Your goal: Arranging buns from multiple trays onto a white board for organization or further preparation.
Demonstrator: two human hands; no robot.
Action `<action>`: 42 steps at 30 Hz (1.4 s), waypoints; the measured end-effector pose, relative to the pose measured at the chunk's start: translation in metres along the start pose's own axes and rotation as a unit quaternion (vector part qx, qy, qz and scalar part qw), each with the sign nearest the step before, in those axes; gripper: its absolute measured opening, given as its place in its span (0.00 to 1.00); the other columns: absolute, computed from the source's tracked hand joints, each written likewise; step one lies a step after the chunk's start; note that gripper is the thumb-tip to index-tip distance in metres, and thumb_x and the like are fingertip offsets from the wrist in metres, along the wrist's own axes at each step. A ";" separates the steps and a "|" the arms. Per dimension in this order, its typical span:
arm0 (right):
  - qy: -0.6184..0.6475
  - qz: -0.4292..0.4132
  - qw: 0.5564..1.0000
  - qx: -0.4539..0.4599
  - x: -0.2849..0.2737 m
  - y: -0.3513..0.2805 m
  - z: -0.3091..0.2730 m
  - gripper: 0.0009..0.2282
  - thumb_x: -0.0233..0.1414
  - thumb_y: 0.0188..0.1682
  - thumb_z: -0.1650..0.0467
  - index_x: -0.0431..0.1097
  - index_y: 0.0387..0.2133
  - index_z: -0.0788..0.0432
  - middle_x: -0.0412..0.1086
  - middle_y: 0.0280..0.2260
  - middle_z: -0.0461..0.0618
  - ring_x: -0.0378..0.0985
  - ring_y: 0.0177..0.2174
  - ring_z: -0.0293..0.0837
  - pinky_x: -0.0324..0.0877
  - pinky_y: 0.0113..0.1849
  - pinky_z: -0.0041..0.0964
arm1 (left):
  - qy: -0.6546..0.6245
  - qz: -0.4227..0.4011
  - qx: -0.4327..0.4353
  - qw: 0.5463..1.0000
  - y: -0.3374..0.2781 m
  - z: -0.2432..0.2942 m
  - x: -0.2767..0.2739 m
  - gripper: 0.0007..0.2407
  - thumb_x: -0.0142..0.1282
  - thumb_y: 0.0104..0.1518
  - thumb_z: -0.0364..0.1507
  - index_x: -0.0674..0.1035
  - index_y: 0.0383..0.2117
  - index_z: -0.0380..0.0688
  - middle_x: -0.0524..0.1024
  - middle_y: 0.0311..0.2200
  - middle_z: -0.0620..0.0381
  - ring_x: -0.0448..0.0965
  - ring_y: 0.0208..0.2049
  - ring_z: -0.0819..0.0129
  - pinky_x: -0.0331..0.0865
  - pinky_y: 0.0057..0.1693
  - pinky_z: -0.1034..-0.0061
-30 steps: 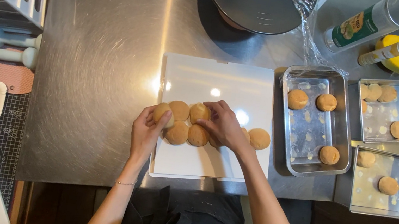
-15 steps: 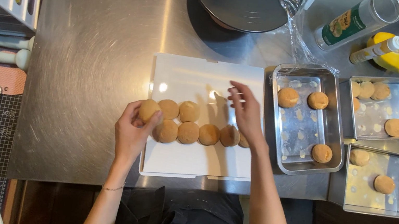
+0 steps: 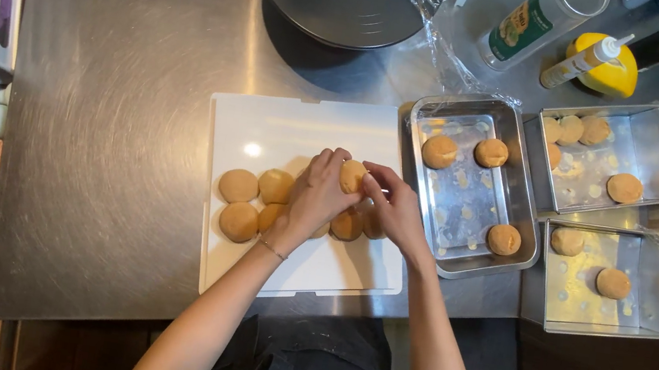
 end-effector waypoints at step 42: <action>-0.326 0.101 0.935 -0.091 0.037 0.004 -0.002 0.24 0.66 0.40 0.61 0.69 0.44 0.63 0.69 0.40 0.61 0.73 0.38 0.58 0.69 0.41 0.49 | 0.145 0.046 -0.068 0.986 -0.062 -0.048 -0.124 0.22 0.61 0.59 0.41 0.77 0.53 0.36 0.79 0.44 0.47 0.74 0.52 0.56 0.41 0.72 0.51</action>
Point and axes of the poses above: each hand's wrist, its own y-axis towards the middle knuckle, its own x-axis out of the palm, z = x × y, the point moved 10 cm from there along y, towards the middle knuckle
